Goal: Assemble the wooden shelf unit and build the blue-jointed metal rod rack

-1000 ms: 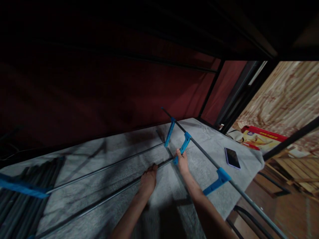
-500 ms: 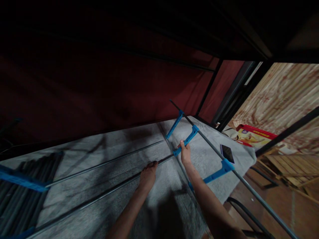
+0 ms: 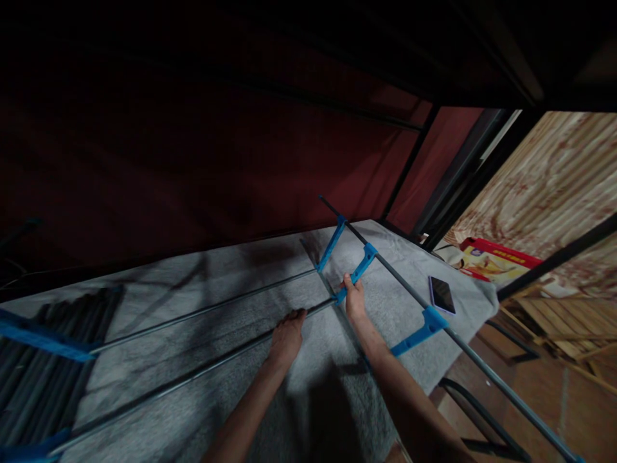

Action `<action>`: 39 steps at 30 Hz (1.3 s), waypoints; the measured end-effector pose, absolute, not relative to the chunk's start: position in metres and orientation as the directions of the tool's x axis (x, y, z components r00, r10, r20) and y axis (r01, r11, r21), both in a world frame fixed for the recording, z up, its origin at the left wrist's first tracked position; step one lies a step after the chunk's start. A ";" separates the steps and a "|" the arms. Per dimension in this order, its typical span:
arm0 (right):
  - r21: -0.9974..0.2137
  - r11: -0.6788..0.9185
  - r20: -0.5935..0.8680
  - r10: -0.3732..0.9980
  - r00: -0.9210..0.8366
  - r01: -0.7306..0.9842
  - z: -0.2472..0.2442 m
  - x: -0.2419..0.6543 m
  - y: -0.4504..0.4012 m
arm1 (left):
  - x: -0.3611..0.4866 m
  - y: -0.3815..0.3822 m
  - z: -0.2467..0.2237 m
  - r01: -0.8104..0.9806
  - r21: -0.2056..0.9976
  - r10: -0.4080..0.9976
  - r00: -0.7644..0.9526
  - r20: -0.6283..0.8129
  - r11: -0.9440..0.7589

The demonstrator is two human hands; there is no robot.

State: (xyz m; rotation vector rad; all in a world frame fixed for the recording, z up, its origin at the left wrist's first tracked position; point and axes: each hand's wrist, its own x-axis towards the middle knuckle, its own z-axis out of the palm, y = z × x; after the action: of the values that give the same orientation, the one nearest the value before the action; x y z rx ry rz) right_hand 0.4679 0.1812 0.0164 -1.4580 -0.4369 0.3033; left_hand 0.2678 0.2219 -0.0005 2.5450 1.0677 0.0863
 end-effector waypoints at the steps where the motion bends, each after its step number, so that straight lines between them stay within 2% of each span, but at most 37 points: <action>1: -0.993 0.097 0.101 0.461 0.882 0.063 0.016 0.469 0.181 | 0.268 0.222 -0.001 0.676 0.366 0.700 0.709 -0.089 -0.639; 14: -0.990 0.138 0.072 0.474 0.878 0.006 0.013 0.470 0.182 | 0.268 0.223 -0.004 0.674 0.371 0.691 0.715 -0.110 -0.638; 27: -0.988 0.136 0.136 0.526 0.840 0.075 0.010 0.455 0.182 | 0.271 0.224 -0.004 0.703 0.356 0.681 0.702 -0.209 -0.615; 32: -0.987 0.157 0.106 0.565 0.818 0.020 0.013 0.451 0.179 | 0.269 0.227 -0.017 0.671 0.405 0.670 0.723 -0.171 -0.621; 36: -0.989 0.143 0.101 0.542 0.834 0.026 0.016 0.448 0.175 | 0.264 0.224 -0.027 0.653 0.421 0.661 0.735 -0.151 -0.630; 39: -0.992 0.122 0.089 0.533 0.842 0.028 0.016 0.447 0.175 | 0.259 0.226 -0.029 0.599 0.428 0.640 0.766 -0.061 -0.676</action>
State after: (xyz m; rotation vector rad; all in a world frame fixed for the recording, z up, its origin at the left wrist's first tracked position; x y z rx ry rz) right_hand 0.4475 0.1747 0.0163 -1.4138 -0.4854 0.3902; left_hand 0.2594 0.2256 -0.0288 2.5333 0.9390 0.1304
